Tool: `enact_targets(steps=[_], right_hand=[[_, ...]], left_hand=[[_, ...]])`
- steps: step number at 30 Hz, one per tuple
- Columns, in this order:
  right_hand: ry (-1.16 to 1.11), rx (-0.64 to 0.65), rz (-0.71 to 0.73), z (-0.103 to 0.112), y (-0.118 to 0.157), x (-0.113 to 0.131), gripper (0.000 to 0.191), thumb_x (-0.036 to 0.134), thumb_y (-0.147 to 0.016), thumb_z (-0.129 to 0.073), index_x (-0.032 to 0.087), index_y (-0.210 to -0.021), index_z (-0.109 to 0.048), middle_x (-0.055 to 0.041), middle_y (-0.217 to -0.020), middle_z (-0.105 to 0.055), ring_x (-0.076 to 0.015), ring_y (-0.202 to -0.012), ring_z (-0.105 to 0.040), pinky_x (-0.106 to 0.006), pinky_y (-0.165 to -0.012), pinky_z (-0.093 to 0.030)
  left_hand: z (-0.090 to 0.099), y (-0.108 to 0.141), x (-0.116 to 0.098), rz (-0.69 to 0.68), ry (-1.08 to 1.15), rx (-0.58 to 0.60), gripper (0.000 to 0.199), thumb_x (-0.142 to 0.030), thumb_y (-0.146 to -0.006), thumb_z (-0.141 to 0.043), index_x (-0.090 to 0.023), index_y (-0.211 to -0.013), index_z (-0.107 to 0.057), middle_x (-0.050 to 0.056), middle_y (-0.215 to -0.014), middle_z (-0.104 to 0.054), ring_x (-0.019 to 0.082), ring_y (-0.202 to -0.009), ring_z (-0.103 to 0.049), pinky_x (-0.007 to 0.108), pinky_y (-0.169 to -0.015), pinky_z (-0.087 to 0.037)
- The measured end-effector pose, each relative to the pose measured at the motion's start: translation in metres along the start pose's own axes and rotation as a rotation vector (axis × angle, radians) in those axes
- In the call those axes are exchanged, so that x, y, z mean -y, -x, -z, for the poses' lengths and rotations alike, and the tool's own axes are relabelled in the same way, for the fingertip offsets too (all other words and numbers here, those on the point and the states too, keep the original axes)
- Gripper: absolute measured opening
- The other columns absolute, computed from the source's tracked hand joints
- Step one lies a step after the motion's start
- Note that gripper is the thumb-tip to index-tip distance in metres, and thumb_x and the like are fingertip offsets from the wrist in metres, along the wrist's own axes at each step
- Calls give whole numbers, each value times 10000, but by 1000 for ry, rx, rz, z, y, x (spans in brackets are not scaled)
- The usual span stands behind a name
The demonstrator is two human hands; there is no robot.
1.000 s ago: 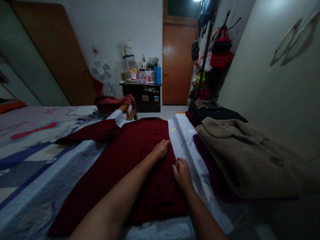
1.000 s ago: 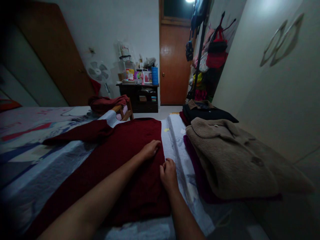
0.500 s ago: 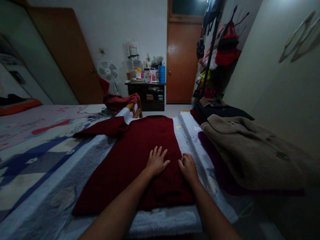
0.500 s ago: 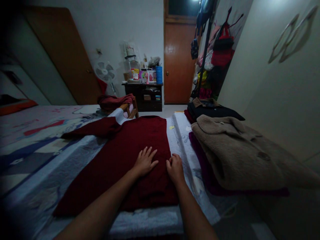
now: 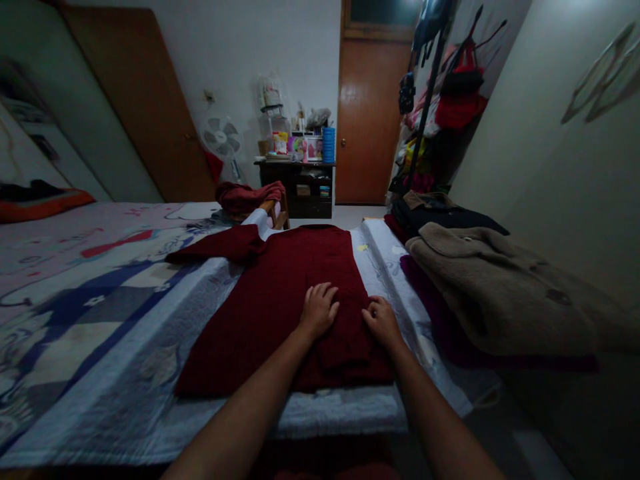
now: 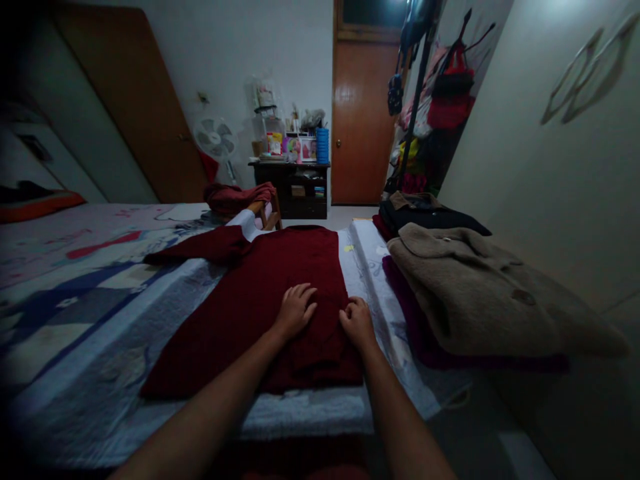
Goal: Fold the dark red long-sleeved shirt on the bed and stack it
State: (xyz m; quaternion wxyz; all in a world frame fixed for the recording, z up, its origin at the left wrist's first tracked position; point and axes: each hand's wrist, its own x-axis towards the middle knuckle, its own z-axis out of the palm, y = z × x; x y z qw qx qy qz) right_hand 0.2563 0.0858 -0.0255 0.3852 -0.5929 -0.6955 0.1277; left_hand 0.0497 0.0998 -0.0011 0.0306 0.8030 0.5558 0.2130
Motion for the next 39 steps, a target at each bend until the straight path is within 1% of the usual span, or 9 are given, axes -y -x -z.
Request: enact_targets(steps=[3, 7, 9, 13, 16, 21, 25, 33, 39], right_hand=[[13, -7, -2, -1, 0, -1, 167, 203, -764, -547, 208, -598, -558, -99, -1040, -625, -223, -1017, -569, -365, -943, -419], [27, 4, 11, -2, 0, -1, 175, 226, -785, -540, 201, -614, -565, -104, -1047, -620, -222, -1024, -566, -363, -951, -414], [37, 14, 9, 0, -1, 0, 185, 239, -794, -545, 199, -615, -572, -103, -1048, -623, -220, -1028, -565, -360, -956, -410], [43, 92, -15, 6, 2, 5, 242, 298, -819, -558, 201, -600, -587, -101, -1085, -628, -231, -1076, -554, -379, -983, -395], [32, 138, -30, 12, 14, 8, 246, 362, -832, -566, 201, -655, -620, -114, -1165, -607, -258, -1155, -516, -422, -1018, -373], [5, 109, -29, 15, 41, 10, 169, 376, -762, -649, 208, -753, -630, -112, -1302, -536, -284, -1269, -427, -469, -1085, -316], [-29, 100, -31, 17, 50, 11, 150, 361, -755, -642, 217, -748, -600, -98, -1342, -510, -285, -1307, -386, -486, -1090, -304], [-61, 80, -33, 19, 48, 14, 147, 302, -758, -598, 216, -659, -530, -105, -1331, -524, -291, -1297, -392, -489, -1092, -288], [-41, 14, 22, 16, 50, 13, 45, 243, -720, -579, 217, -734, -544, -110, -1311, -533, -282, -1288, -401, -476, -1100, -293]], left_hand=[[8, 16, -6, -65, 53, 61, 345, -341, -944, -435, -232, -1236, -582, 61, -1338, -564, 203, -1255, -471, 374, -1107, -315], [3, 38, -14, -39, 8, 201, 525, -522, -923, -430, -223, -1348, -506, 94, -1482, -429, 300, -1394, -317, 475, -1137, -258], [-2, 44, -16, -36, -27, 201, 597, -572, -905, -434, -236, -1398, -454, 99, -1526, -361, 319, -1427, -247, 507, -1154, -205], [-4, 48, -18, -39, -39, 189, 626, -597, -901, -419, -245, -1419, -430, 102, -1544, -328, 309, -1441, -218, 508, -1167, -170], [-1, 47, -19, -37, -24, 201, 653, -622, -898, -401, -236, -1423, -428, 111, -1546, -322, 310, -1441, -218, 502, -1169, -172], [0, 47, -18, -47, -24, 197, 684, -652, -888, -388, -225, -1420, -434, 121, -1549, -314, 318, -1439, -218, 502, -1166, -174], [-1, 49, -17, -50, -30, 184, 680, -650, -891, -384, -233, -1427, -421, 112, -1550, -315, 307, -1444, -211, 493, -1168, -172], [-3, 47, -14, -52, 5, 171, 641, -614, -896, -421, -234, -1411, -439, 117, -1543, -329, 296, -1445, -218, 489, -1171, -176], [10, 49, -25, -90, 89, 110, 422, -379, -895, -539, -241, -1294, -546, 79, -1542, -338, 253, -1434, -258, 482, -1179, -180]])
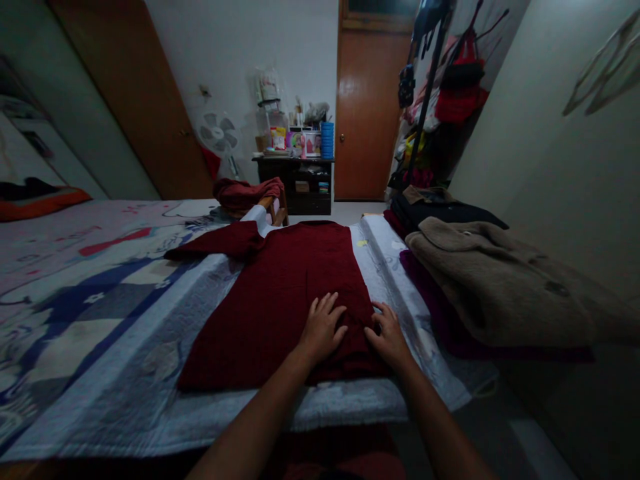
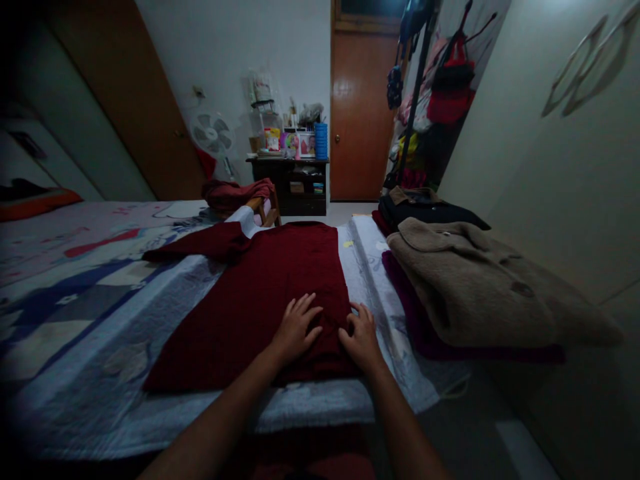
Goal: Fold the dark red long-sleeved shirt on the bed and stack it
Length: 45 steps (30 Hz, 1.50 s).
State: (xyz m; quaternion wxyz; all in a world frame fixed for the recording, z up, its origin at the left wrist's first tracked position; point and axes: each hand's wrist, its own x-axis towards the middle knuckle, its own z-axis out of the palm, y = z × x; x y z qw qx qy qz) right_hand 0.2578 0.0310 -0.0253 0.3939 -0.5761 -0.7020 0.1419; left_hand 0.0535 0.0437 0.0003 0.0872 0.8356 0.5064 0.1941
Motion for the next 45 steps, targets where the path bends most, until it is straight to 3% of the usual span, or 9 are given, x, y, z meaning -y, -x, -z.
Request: enact_targets(steps=[4, 9, 16, 26, 34, 40, 45], right_hand=[[-11, -36, -9, -1, 0, 0, 55, 257, -740, -568, 210, -768, -572, -123, -1323, -522, -283, -1283, -410, -476, -1089, -309], [-48, 25, -19, 3, 0, 1, 238, 352, -852, -500, 213, -687, -601, -101, -1321, -541, -283, -1307, -380, -490, -1110, -265], [-61, 6, 6, 1, 2, -2, 124, 277, -763, -556, 223, -652, -545, -100, -1328, -543, -298, -1328, -343, -502, -1101, -265], [-147, -46, -36, 4, -1, 0, 198, 295, -780, -541, 225, -596, -533, -104, -1214, -598, -264, -1191, -477, -451, -1050, -313], [-120, -68, -49, 2, -1, 1, 122, 246, -731, -528, 221, -611, -524, -112, -1203, -593, -272, -1160, -495, -445, -1030, -337], [-186, -50, -79, 5, 0, 1, 191, 299, -813, -481, 216, -710, -620, -116, -1227, -580, -263, -1181, -493, -437, -1045, -335], [-162, -34, -47, 5, 0, 2, 168, 307, -803, -526, 219, -683, -603, -108, -1216, -585, -265, -1180, -485, -440, -1050, -329]], left_hand=[[0, 6, -12, -29, 112, 45, 389, -349, -913, -505, -217, -1275, -562, 57, -1492, -430, 221, -1406, -326, 423, -1168, -255], [-8, 9, -13, -14, 121, 74, 444, -407, -912, -501, -214, -1310, -543, 58, -1469, -463, 239, -1398, -343, 445, -1165, -260], [-9, 11, -11, -22, 134, 40, 430, -387, -912, -512, -213, -1304, -544, 55, -1462, -473, 236, -1395, -348, 447, -1164, -265], [-10, 10, -11, -10, 139, 51, 427, -410, -927, -491, -210, -1300, -553, 52, -1467, -467, 233, -1396, -349, 442, -1167, -259], [-6, 11, -12, -29, 131, 59, 505, -513, -920, -472, -208, -1316, -542, 60, -1476, -453, 250, -1402, -334, 445, -1162, -262], [-10, 10, -10, -21, 134, 46, 492, -525, -949, -396, -228, -1310, -550, 52, -1465, -469, 233, -1398, -344, 443, -1157, -267], [-14, 9, -8, -23, 130, 33, 472, -507, -962, -378, -227, -1295, -562, 46, -1459, -477, 230, -1395, -350, 444, -1157, -268]])
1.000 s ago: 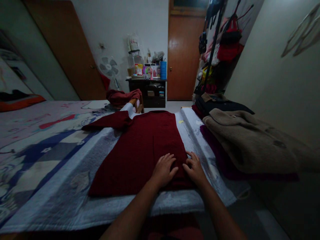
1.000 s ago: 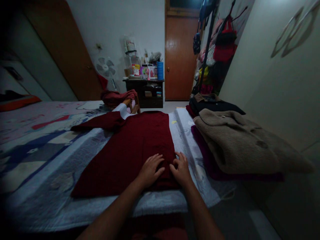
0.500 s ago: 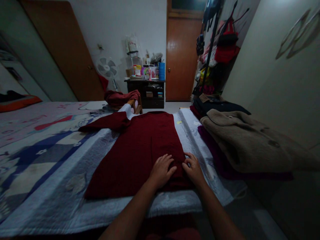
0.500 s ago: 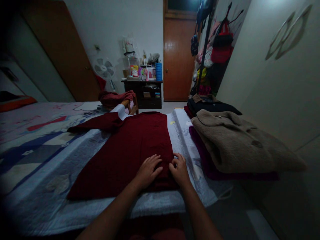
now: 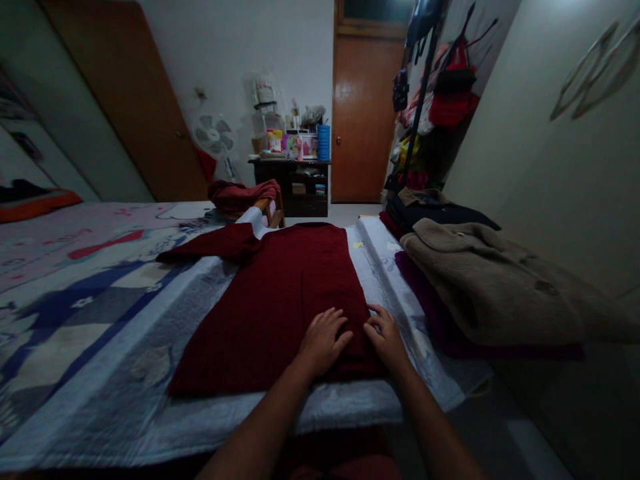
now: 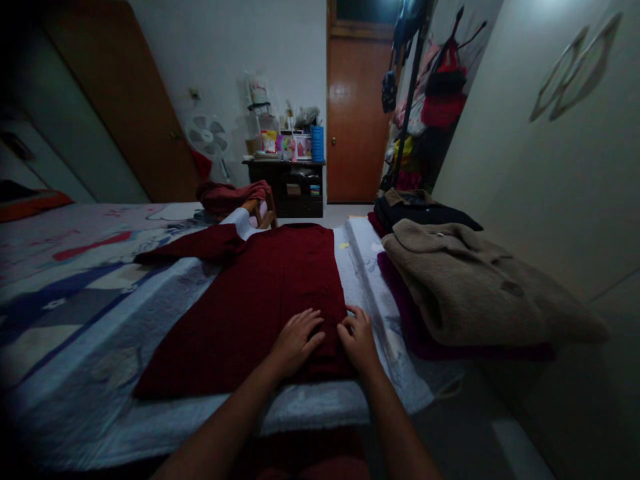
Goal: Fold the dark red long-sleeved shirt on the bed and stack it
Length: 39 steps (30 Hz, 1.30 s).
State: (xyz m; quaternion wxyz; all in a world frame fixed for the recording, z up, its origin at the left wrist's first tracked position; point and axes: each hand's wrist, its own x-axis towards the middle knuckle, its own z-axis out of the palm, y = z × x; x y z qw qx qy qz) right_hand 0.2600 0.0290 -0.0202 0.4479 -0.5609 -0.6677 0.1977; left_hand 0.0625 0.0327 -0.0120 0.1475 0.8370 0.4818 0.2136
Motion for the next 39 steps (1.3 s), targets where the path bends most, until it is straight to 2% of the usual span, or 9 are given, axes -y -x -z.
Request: enact_targets(steps=[5, 13, 17, 22, 28, 31, 36, 39], right_hand=[[64, 10, 46, -3, 1, -2, 165, 284, -767, -578, 221, -620, -538, -110, -1242, -577, -274, -1226, -444, -452, -1070, -303], [80, -18, 39, -2, 0, 0, 152, 241, -766, -530, 225, -617, -505, -105, -1175, -600, -259, -1141, -508, -433, -1015, -361], [104, -49, 53, -4, 1, 0, 41, 187, -707, -515, 226, -716, -524, -104, -1159, -601, -261, -1124, -514, -431, -1003, -379], [84, -80, 63, -6, 1, -4, 288, 158, -681, -483, 215, -954, -554, -93, -1112, -612, -250, -1087, -536, -427, -1002, -396], [52, -61, 46, -5, -1, -7, 442, 104, -646, -411, 213, -1041, -577, -78, -1099, -621, -235, -1086, -542, -415, -1009, -399], [30, -53, 46, -3, 0, -5, 376, 117, -670, -415, 208, -989, -593, -89, -1151, -605, -237, -1134, -523, -425, -1041, -373], [48, -49, 12, 1, 2, -1, 98, 184, -719, -478, 221, -695, -566, -94, -1198, -583, -256, -1152, -509, -431, -1036, -366], [80, -73, -27, -1, 2, 0, 181, 248, -776, -484, 219, -611, -552, -115, -1148, -602, -263, -1092, -542, -426, -994, -396]], left_hand=[[3, 0, -3, 3, 10, 1, 461, -494, -973, -357, -229, -1283, -571, 42, -1456, -482, 227, -1393, -354, 444, -1158, -273], [5, 1, -4, 7, 23, 5, 467, -501, -971, -357, -233, -1292, -566, 43, -1462, -474, 226, -1398, -344, 441, -1161, -263], [6, 1, -4, 20, 23, 20, 470, -497, -973, -351, -227, -1294, -563, 47, -1462, -474, 224, -1397, -346, 443, -1162, -258], [7, 2, -5, 12, 15, 32, 468, -496, -940, -436, -223, -1303, -550, 52, -1474, -457, 236, -1404, -332, 452, -1166, -252], [8, 3, -5, 0, 9, 35, 505, -473, -880, -548, -218, -1316, -536, 61, -1482, -445, 250, -1409, -322, 456, -1171, -244], [9, 3, -5, 7, 1, 38, 506, -483, -890, -532, -206, -1314, -539, 67, -1480, -448, 251, -1407, -325, 454, -1167, -249], [6, 2, -4, 13, 1, 23, 453, -478, -953, -415, -227, -1305, -547, 54, -1464, -471, 226, -1399, -341, 442, -1157, -267], [5, 2, -3, 13, 5, 14, 416, -421, -987, -340, -238, -1290, -559, 40, -1451, -488, 201, -1394, -351, 427, -1158, -272]])
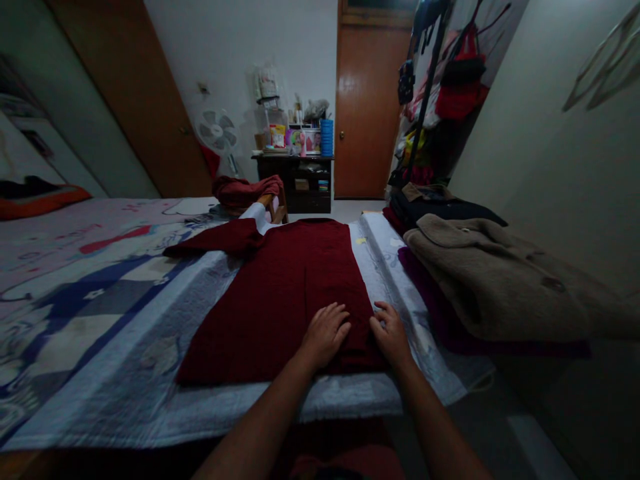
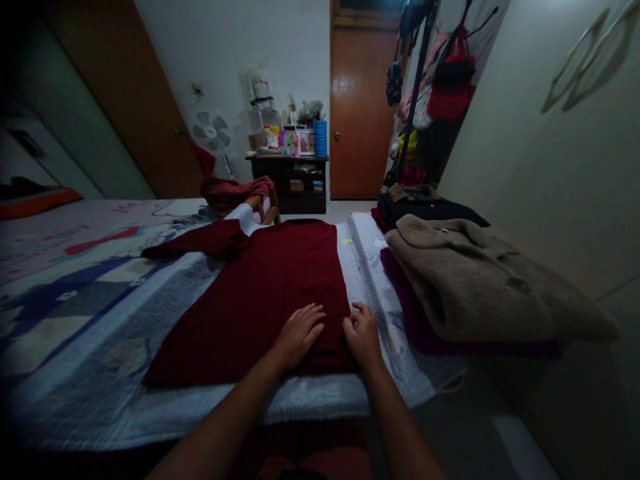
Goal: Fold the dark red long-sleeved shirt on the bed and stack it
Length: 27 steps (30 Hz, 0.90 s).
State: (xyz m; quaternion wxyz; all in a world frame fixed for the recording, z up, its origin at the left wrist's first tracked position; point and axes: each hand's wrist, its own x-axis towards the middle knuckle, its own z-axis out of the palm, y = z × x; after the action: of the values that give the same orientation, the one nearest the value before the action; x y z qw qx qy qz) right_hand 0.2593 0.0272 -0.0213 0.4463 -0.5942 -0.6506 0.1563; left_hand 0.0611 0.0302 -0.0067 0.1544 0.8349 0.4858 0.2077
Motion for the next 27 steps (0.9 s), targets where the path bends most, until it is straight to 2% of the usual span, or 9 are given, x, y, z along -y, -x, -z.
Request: enact_targets(steps=[4, 7, 10, 13, 17, 21, 27], right_hand=[[101, -48, 16, -5, 0, 1, 238, 282, -804, -509, 218, -587, -583, -129, -1066, -620, -260, -1037, -555, -420, -973, -410], [147, -24, 49, -6, 0, 1, 238, 260, -795, -529, 219, -568, -589, -123, -1058, -625, -258, -1046, -545, -425, -986, -401], [118, 59, 86, -4, 1, 0, 218, 277, -792, -560, 217, -585, -596, -111, -1174, -606, -274, -1167, -489, -454, -1050, -344], [77, 128, 105, 0, 3, 0, 138, 298, -767, -606, 216, -657, -616, -95, -1322, -537, -296, -1304, -369, -490, -1094, -280], [45, 150, 111, 2, 3, 0, 84, 262, -739, -610, 219, -672, -585, -85, -1372, -502, -298, -1352, -305, -508, -1106, -250], [15, 123, 103, 2, 3, 2, 89, 222, -723, -576, 225, -642, -542, -82, -1294, -552, -275, -1291, -380, -476, -1093, -275], [25, 42, 62, 2, 1, 4, 130, 172, -664, -535, 231, -561, -481, -69, -1136, -615, -258, -1094, -513, -417, -997, -360]], left_hand=[[-1, 0, 2, -5, 1, -14, 397, -373, -991, -336, -227, -1280, -566, 40, -1441, -500, 190, -1388, -360, 416, -1160, -274], [-2, 0, 3, -10, 5, -22, 384, -367, -984, -357, -238, -1278, -566, 37, -1436, -506, 192, -1384, -367, 419, -1159, -278], [-2, 0, 2, -8, 7, -21, 374, -364, -973, -389, -237, -1278, -564, 41, -1434, -508, 198, -1384, -368, 424, -1157, -279], [-2, 0, 1, 0, 8, -20, 374, -361, -970, -401, -229, -1281, -561, 44, -1435, -506, 200, -1385, -365, 424, -1158, -275], [-2, 0, 0, 2, 8, -21, 378, -371, -968, -400, -234, -1282, -560, 45, -1433, -508, 204, -1385, -364, 432, -1157, -275], [-3, 0, 1, -1, 14, -13, 397, -400, -956, -421, -240, -1295, -551, 42, -1447, -492, 211, -1388, -360, 434, -1159, -269], [2, 1, -2, 0, 7, 6, 485, -460, -879, -544, -225, -1303, -549, 55, -1470, -462, 245, -1397, -345, 445, -1162, -262]])
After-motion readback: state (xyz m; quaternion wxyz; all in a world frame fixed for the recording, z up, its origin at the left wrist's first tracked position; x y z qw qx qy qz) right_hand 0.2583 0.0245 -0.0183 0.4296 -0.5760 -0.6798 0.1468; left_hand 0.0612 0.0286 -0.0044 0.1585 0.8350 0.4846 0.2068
